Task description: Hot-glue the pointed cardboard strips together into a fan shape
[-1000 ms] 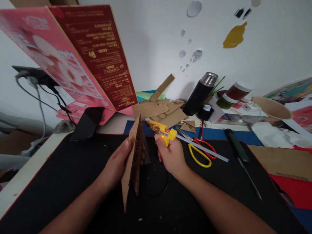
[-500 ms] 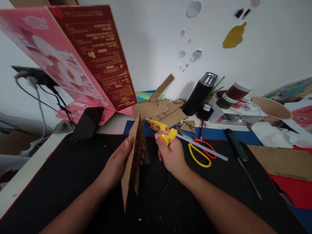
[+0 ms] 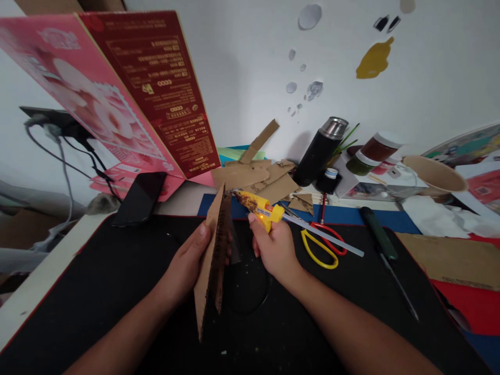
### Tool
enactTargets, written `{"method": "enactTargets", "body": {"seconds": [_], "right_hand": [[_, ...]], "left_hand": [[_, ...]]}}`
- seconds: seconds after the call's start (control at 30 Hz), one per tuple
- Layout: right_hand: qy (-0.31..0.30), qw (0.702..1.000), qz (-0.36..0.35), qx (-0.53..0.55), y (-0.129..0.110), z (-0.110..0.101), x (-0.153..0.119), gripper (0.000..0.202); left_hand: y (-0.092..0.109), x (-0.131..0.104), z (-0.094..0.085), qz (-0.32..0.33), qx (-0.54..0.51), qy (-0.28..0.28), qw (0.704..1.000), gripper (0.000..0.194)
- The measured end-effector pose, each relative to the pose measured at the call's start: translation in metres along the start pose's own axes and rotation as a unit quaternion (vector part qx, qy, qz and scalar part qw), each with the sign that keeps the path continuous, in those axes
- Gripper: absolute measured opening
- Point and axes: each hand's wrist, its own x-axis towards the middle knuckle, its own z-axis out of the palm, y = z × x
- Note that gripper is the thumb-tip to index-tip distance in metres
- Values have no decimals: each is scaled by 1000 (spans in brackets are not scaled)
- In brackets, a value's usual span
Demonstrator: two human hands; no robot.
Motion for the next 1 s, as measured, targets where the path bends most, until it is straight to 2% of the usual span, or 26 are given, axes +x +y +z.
{"method": "enactTargets", "body": {"seconds": [0.67,1.0], "right_hand": [[4,1000,20,17,-3,-1,2,51],[11,996,47,68,3,1,5,52]], "left_hand": [[4,0,3,0,-4,4,1000,69],[3,-1,3,8,-5,-1,1000,67]]}}
